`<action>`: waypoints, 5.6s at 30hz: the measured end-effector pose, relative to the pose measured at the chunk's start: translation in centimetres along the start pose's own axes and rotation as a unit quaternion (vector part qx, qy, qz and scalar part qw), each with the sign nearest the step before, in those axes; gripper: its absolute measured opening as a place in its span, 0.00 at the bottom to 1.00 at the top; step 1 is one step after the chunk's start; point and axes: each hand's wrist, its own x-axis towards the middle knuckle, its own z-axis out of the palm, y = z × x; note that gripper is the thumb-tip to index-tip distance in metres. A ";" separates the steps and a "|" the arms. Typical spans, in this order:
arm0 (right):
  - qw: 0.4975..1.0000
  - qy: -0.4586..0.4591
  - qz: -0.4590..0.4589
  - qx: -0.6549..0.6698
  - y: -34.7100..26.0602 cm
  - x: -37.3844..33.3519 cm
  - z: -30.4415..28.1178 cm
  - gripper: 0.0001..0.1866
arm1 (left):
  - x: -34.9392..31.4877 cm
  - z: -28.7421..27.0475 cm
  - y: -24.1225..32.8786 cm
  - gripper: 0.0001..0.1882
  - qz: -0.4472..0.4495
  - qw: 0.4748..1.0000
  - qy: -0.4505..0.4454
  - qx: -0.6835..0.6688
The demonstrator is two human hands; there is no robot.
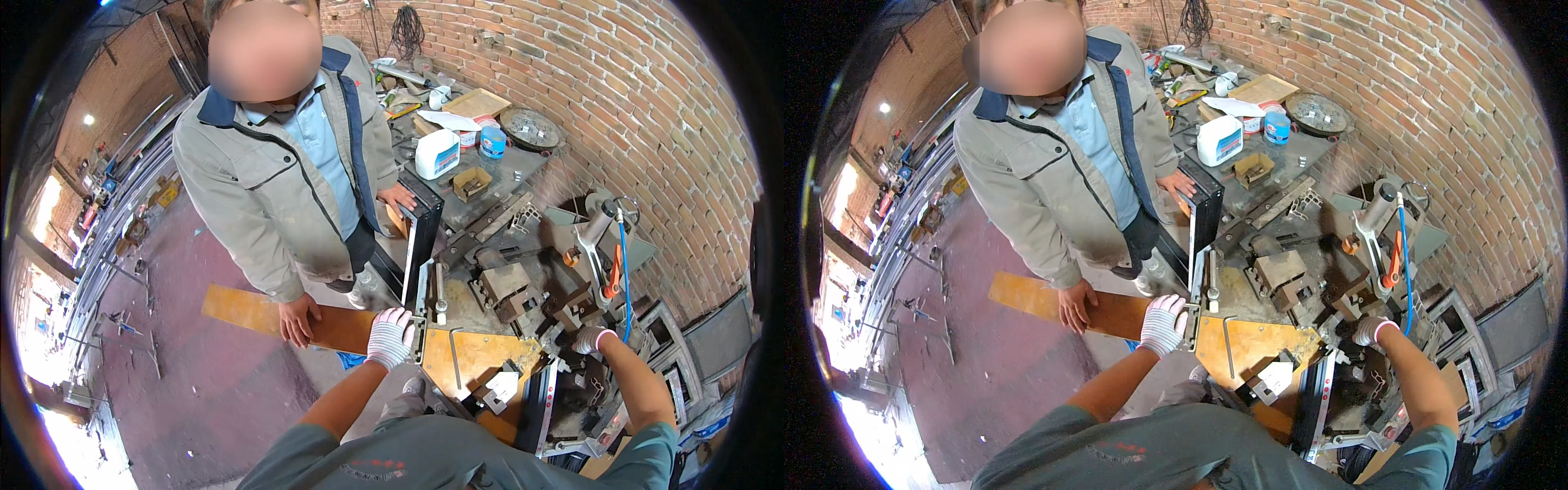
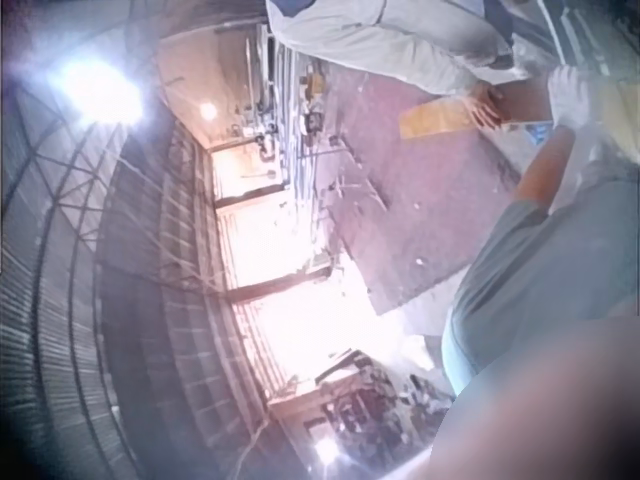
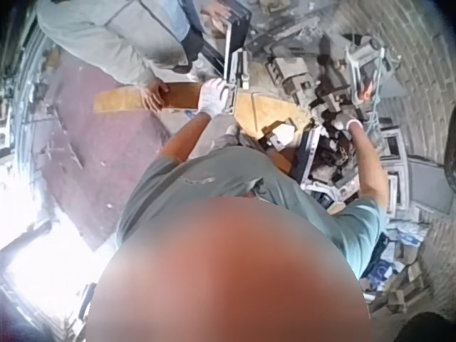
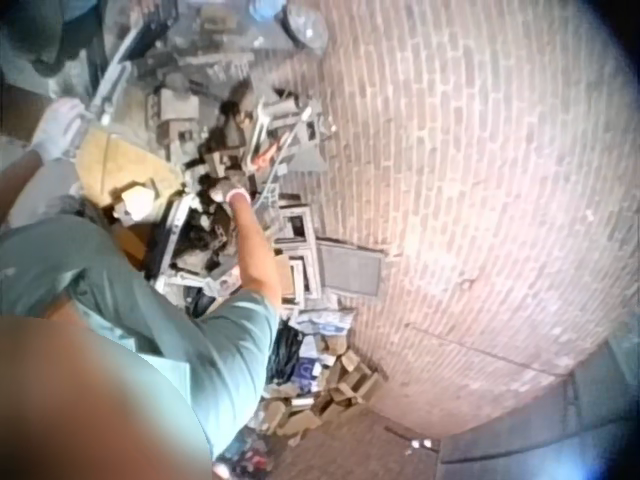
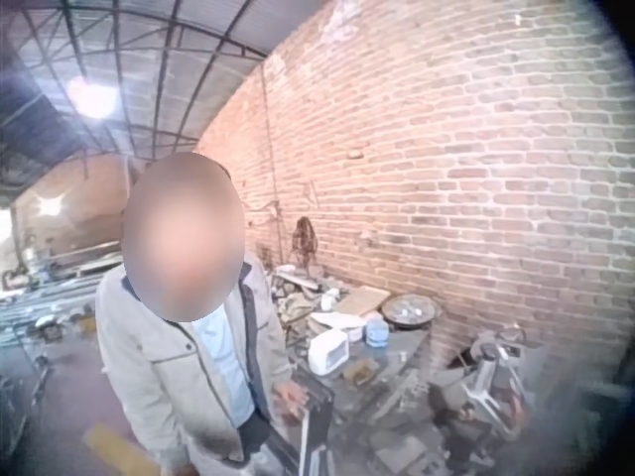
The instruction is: The person operates a metal cutting saw to cut aluminum profiles. They place the profiles into the saw, secure them, and activate the cutting mechanism. After each cut, they remove the cut piece and prepare the next profile for cutting.
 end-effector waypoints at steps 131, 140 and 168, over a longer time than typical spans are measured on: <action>0.771 0.391 0.062 0.498 -1.3 -13.9 6.0 0.19 | 0.8 0.6 -0.2 0.21 0.022 0.998 -0.050 0.039; 0.851 0.214 -0.040 0.478 2.0 -8.6 5.2 0.15 | 1.0 0.8 -0.4 0.22 0.027 0.997 -0.064 0.020; 0.899 0.159 -0.164 0.374 4.5 -8.4 3.1 0.22 | 0.9 1.2 -0.9 0.22 0.028 0.997 -0.065 0.023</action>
